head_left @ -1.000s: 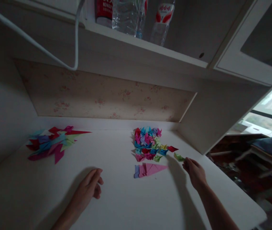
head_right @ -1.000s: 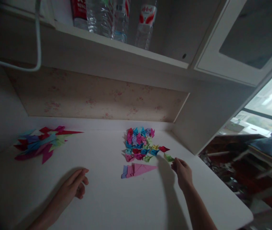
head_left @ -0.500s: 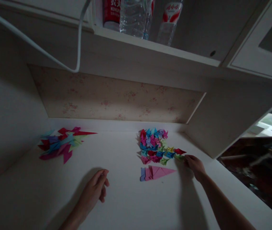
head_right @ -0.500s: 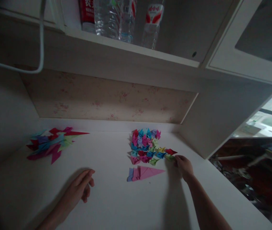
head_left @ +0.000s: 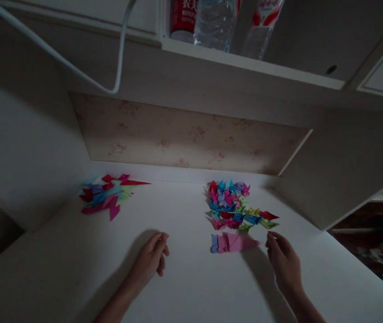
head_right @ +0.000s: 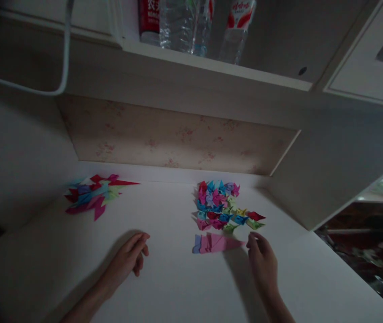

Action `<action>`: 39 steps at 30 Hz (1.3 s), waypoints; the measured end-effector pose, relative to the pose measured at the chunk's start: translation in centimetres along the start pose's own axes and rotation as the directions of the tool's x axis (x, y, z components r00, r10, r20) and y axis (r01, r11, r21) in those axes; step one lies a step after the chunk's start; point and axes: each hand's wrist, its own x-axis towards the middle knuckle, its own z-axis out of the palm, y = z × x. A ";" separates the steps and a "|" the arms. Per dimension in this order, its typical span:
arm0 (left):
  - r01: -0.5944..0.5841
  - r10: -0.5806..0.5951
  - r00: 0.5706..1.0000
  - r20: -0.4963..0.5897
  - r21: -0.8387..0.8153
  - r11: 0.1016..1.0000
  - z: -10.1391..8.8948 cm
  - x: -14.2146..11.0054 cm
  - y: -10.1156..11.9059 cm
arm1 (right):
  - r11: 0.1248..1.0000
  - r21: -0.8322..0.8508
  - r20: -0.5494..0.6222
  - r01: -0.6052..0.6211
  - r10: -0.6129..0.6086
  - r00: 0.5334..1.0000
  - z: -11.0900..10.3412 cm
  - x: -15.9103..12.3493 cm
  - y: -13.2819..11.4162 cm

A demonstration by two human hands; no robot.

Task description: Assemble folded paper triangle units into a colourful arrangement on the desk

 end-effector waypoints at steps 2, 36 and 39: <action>-0.020 0.020 1.000 0.008 0.000 1.000 0.0 -0.1 0.1 | 0.993 -0.080 0.164 0.085 -0.071 0.984 2.2 -4.7 -1.3; -0.102 0.206 0.956 -0.208 0.423 0.900 -3.2 1.1 1.5 | 0.993 0.106 0.568 0.046 -0.098 0.817 15.4 -15.5 -7.6; -0.023 0.276 0.893 -0.356 0.577 0.817 -8.3 4.1 4.0 | 0.991 0.121 0.577 0.057 -0.117 0.808 15.5 -15.4 -7.7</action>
